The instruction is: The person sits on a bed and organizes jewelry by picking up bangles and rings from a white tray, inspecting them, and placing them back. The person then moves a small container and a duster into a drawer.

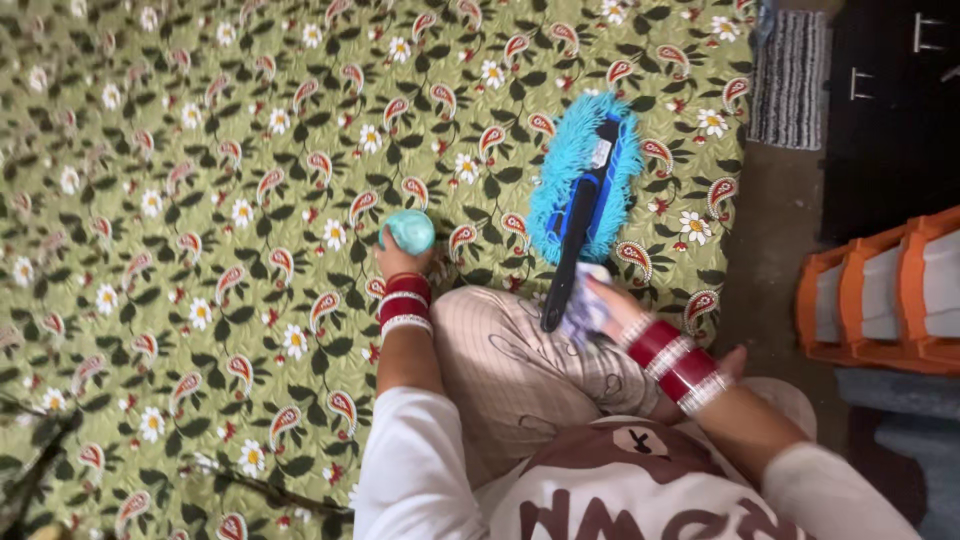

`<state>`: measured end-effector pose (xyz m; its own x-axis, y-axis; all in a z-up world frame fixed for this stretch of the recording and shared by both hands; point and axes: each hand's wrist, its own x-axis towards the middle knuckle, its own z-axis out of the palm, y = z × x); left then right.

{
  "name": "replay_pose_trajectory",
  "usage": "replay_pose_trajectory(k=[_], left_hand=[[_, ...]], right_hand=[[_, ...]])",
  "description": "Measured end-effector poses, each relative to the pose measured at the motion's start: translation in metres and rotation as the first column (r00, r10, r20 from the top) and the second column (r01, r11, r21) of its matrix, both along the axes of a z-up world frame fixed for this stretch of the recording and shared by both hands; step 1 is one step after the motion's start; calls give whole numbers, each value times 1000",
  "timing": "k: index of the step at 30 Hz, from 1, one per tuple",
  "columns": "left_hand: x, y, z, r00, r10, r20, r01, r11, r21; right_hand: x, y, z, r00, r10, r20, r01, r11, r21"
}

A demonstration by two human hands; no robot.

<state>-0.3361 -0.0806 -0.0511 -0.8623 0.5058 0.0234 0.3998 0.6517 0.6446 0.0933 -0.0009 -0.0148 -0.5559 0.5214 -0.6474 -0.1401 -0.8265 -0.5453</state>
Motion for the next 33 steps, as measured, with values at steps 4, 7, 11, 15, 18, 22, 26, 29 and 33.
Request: replay_pose_trajectory(k=[4, 7, 11, 15, 18, 22, 26, 29, 33], left_hand=[[3, -1, 30, 998, 42, 37, -50, 974, 221], [12, -14, 77, 997, 39, -63, -4, 879, 476], [53, -33, 147, 988, -146, -56, 148, 755, 639], [128, -51, 207, 961, -255, -107, 261, 708, 657], [186, -49, 240, 922, -379, 81, 230, 703, 673], [238, -48, 276, 819, -570, -58, 371, 449, 813], [262, -50, 309, 796, -595, -112, 457, 469, 756], [297, -41, 330, 711, -700, -69, 480, 410, 776], [366, -25, 324, 575, -781, -244, 658, 264, 705]], right_hand=[[-114, 28, -10, 950, -73, -303, 128, 978, 166], [-144, 53, -3, 996, 48, -79, -3, 869, 494], [-104, 45, -15, 994, 102, -50, -72, 907, 415], [-31, 54, -7, 988, -130, -83, 153, 802, 578], [-20, 78, 13, 974, 229, 1, -117, 496, 860], [-21, 83, 51, 898, 439, 43, -244, 413, 877], [35, 52, 109, 947, 279, 158, -307, 646, 699], [106, 25, 158, 971, 208, 115, -228, 669, 707], [196, -17, 208, 999, 2, -52, 39, 638, 769]])
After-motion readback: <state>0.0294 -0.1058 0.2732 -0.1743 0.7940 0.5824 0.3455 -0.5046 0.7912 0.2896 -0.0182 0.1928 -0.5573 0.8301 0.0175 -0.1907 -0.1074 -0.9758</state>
